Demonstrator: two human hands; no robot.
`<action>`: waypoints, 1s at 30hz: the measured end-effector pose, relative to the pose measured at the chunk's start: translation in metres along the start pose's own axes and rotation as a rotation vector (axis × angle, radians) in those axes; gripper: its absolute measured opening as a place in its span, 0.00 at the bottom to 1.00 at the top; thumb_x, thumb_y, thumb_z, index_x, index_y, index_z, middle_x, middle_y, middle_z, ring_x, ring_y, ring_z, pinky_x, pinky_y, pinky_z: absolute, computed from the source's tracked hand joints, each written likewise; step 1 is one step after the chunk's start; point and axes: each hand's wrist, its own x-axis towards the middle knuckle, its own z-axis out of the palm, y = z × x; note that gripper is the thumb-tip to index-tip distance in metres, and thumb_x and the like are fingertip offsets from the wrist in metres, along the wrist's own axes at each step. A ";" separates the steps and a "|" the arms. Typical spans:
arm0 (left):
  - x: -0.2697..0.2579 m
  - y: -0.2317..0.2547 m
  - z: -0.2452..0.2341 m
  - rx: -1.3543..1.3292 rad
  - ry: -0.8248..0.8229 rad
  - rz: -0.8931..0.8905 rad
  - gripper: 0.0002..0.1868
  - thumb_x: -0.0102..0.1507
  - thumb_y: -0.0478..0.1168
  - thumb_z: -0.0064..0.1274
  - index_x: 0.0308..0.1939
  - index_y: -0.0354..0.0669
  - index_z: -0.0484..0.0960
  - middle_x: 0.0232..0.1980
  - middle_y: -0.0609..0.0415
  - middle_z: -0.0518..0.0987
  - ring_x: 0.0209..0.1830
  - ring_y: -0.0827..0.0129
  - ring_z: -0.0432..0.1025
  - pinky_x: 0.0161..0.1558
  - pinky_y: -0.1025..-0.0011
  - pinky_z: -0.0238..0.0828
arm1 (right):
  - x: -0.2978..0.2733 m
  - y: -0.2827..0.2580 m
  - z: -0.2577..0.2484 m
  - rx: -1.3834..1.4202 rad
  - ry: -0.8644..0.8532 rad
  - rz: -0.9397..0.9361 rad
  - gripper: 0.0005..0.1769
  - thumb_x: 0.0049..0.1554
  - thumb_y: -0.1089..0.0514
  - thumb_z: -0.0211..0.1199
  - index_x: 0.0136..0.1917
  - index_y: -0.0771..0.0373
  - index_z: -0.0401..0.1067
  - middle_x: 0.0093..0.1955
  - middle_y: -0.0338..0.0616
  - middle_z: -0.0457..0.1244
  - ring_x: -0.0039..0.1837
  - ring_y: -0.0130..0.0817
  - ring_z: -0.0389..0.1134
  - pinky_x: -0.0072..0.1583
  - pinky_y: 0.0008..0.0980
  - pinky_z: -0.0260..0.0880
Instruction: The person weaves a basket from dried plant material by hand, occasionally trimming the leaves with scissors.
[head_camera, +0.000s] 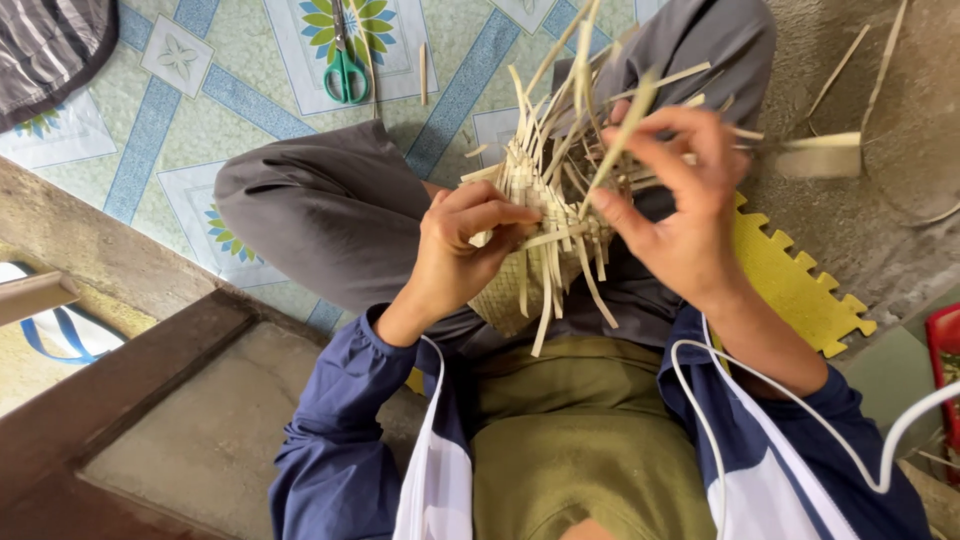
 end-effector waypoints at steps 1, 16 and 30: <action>0.004 0.006 -0.003 -0.003 0.002 0.002 0.07 0.61 0.37 0.65 0.39 0.58 0.88 0.33 0.67 0.79 0.34 0.72 0.76 0.45 0.77 0.64 | 0.001 -0.002 -0.004 -0.003 -0.001 -0.002 0.21 0.62 0.52 0.74 0.64 0.63 0.78 0.60 0.50 0.61 0.54 0.44 0.61 0.58 0.44 0.63; 0.024 0.018 -0.005 -0.067 -0.248 0.154 0.05 0.67 0.27 0.56 0.45 0.37 0.81 0.40 0.49 0.77 0.38 0.55 0.74 0.41 0.63 0.67 | 0.024 -0.019 -0.016 0.631 -0.097 0.395 0.23 0.74 0.56 0.47 0.72 0.77 0.66 0.42 0.42 0.61 0.41 0.24 0.53 0.44 0.19 0.54; 0.017 0.016 0.010 0.156 -0.180 0.176 0.05 0.67 0.32 0.55 0.47 0.42 0.80 0.39 0.52 0.74 0.37 0.53 0.68 0.39 0.56 0.64 | -0.011 -0.059 -0.042 -0.077 -0.147 0.171 0.07 0.60 0.72 0.73 0.53 0.76 0.80 0.48 0.55 0.68 0.49 0.42 0.70 0.56 0.35 0.71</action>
